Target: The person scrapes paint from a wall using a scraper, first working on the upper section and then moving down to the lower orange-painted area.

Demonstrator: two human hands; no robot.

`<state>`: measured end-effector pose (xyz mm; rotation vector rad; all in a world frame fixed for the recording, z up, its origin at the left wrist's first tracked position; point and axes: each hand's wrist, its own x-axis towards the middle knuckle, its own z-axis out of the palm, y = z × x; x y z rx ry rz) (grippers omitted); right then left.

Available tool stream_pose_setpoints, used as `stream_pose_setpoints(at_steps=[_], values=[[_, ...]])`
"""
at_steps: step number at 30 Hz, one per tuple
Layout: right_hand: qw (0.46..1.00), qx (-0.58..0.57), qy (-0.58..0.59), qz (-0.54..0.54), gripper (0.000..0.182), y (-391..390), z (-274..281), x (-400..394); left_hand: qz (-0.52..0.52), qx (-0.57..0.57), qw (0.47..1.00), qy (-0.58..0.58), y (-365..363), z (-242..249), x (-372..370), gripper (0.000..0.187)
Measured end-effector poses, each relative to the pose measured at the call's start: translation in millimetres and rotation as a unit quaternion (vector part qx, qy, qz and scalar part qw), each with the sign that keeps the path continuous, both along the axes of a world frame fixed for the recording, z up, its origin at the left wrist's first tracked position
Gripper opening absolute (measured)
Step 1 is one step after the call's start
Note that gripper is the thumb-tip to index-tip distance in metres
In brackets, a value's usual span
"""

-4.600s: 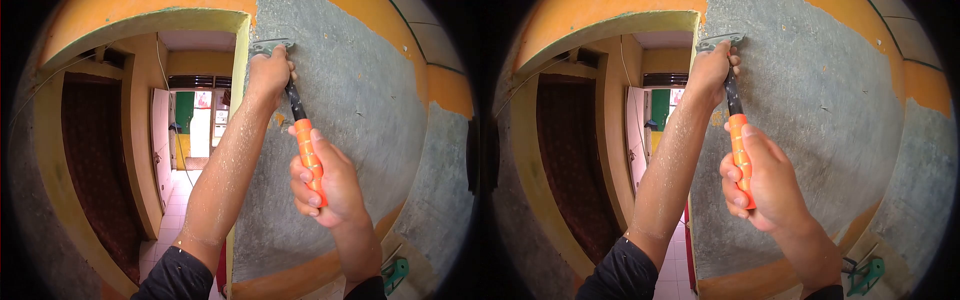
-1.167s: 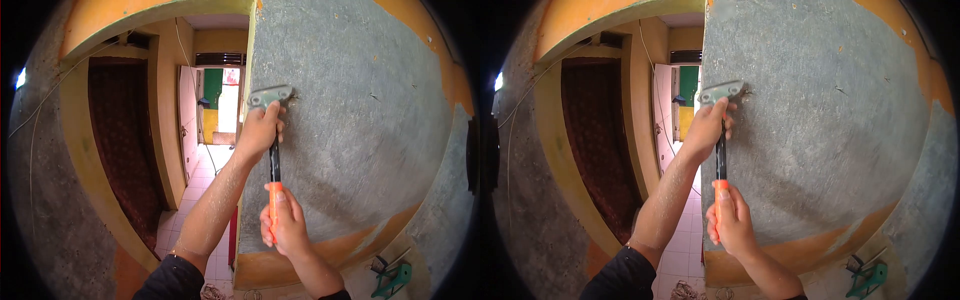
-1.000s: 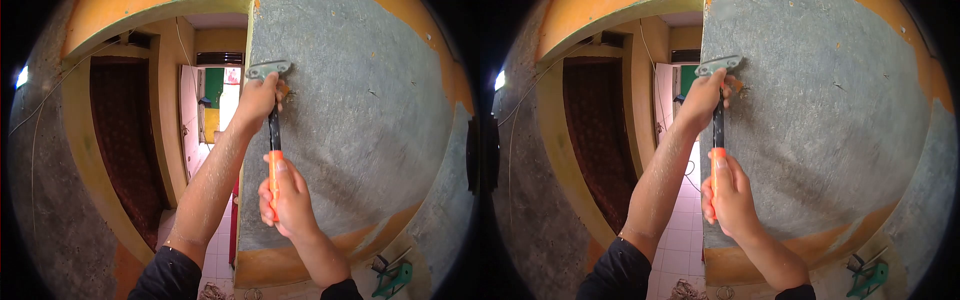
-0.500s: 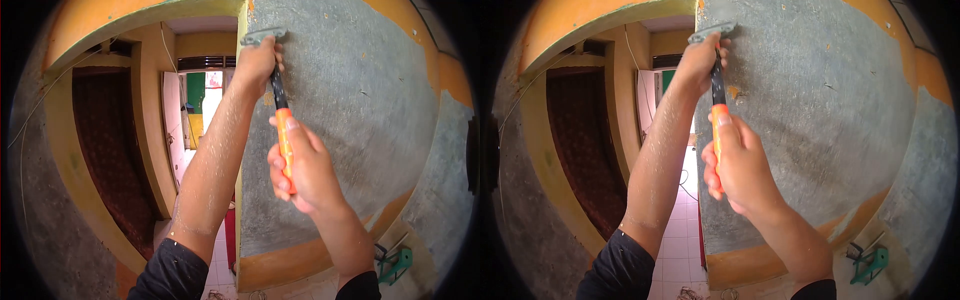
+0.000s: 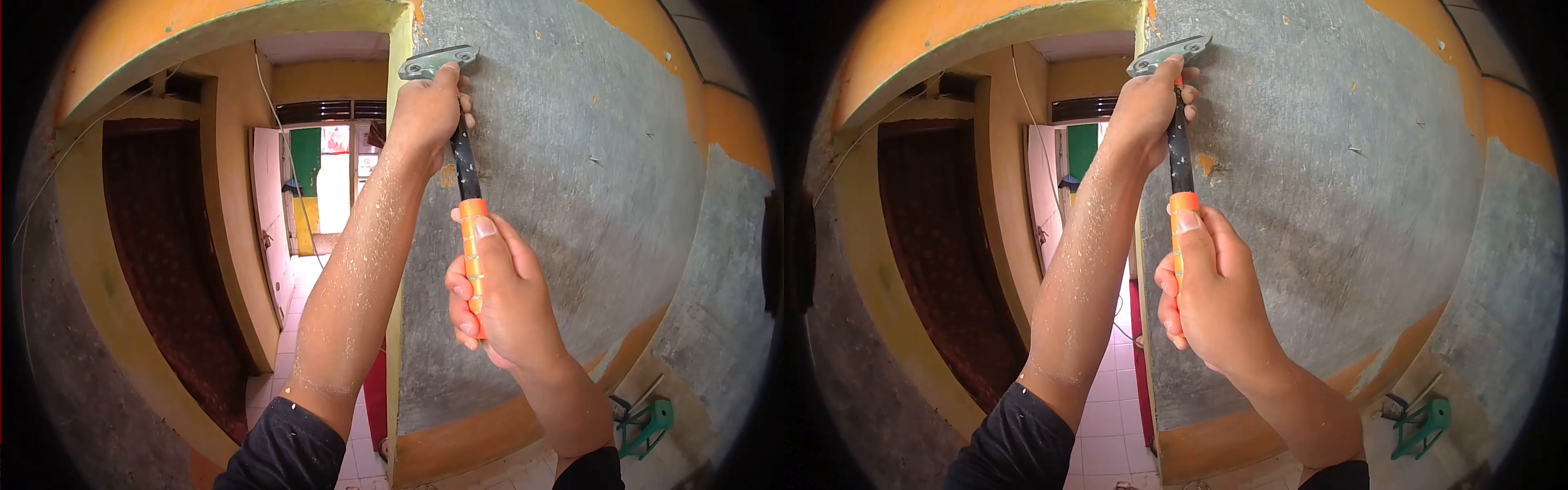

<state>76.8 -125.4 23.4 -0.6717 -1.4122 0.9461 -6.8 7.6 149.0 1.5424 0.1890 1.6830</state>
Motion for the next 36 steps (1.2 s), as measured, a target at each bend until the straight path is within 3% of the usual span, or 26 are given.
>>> stream_pose_setpoints(at_steps=[5, 12, 17, 23, 27, 31, 36], values=[[1.000, -0.027, -0.009, -0.014, 0.042, -3.2, -12.1, -2.7, 0.003, -0.011, 1.000, 0.000, 1.6, -19.2, -1.9, 0.032], [1.000, 0.024, -0.003, 0.008, 0.045, 15.6, 16.6, 1.0, 0.036, 0.029, 0.999, 0.009, 6.0, 24.6, -6.4, 0.036], [1.000, 0.016, 0.001, 0.024, 0.043, 25.0, -11.3, 10.8, 0.057, 0.017, 0.998, 0.019, 8.1, -4.4, -2.0, 0.037], [0.994, -0.072, 0.064, 0.056, 0.042, 10.8, -102.0, 16.5, 0.093, -0.021, 0.988, 0.121, -2.5, -98.1, 5.6, 0.044], [0.993, -0.102, 0.035, 0.056, 0.042, 2.2, -180.3, 20.7, 0.094, -0.072, 0.977, 0.175, -6.7, -179.0, -1.4, 0.044], [0.984, -0.157, 0.015, 0.079, 0.041, -3.3, -268.4, 32.6, 0.083, -0.166, 0.963, 0.194, -20.6, -267.6, 2.1, 0.043], [0.965, -0.248, 0.009, 0.085, 0.040, -11.1, -382.2, 54.9, -0.006, -0.296, 0.942, 0.160, -27.7, -395.2, 19.4, 0.040]])
